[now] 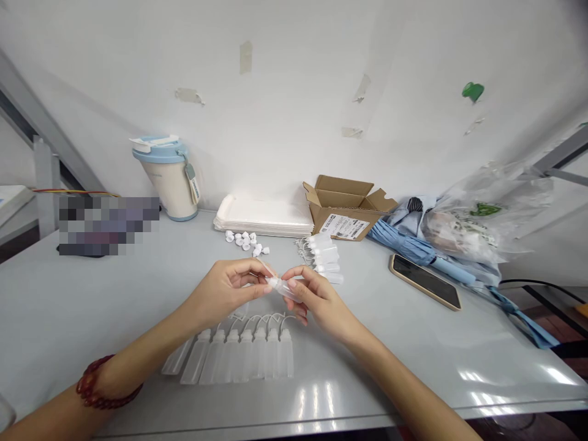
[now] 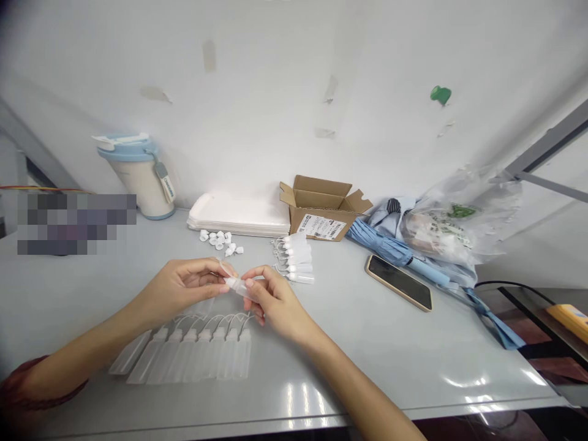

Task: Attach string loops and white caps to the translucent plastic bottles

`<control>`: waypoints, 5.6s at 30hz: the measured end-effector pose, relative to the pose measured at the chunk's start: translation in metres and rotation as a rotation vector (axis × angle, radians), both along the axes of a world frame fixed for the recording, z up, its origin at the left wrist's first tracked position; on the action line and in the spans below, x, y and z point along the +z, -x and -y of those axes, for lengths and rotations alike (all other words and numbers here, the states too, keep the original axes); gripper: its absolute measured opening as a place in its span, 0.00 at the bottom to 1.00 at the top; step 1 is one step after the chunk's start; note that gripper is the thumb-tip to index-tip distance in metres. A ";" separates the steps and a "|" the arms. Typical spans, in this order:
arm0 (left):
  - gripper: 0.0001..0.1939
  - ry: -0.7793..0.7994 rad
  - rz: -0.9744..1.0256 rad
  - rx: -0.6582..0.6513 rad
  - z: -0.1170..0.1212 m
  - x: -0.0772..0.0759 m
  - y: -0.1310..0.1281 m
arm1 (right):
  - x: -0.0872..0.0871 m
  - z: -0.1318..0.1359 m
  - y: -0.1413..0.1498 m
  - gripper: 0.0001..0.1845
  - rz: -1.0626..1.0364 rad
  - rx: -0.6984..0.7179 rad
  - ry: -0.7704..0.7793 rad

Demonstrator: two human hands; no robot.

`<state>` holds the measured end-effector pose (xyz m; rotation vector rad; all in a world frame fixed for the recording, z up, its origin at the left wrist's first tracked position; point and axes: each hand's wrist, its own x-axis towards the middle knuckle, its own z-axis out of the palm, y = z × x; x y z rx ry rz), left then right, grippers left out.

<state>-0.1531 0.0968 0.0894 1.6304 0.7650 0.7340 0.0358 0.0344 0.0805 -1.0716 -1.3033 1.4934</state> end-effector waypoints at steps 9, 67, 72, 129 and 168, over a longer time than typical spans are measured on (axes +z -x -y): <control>0.13 0.043 -0.150 -0.056 -0.002 0.003 -0.001 | 0.001 -0.001 0.000 0.14 -0.035 0.005 0.015; 0.17 -0.016 -0.173 -0.050 0.004 0.000 -0.004 | -0.006 -0.001 -0.002 0.11 0.593 -0.234 -0.634; 0.19 -0.137 -0.255 -0.005 0.006 -0.003 -0.006 | -0.009 0.000 -0.002 0.12 0.638 -0.255 -0.695; 0.22 -0.108 -0.329 -0.098 0.013 0.005 -0.007 | 0.001 0.004 0.004 0.16 0.591 -0.209 -0.472; 0.18 -0.847 -0.595 -0.006 -0.048 -0.020 0.000 | 0.014 -0.025 -0.091 0.14 0.959 -0.395 -0.434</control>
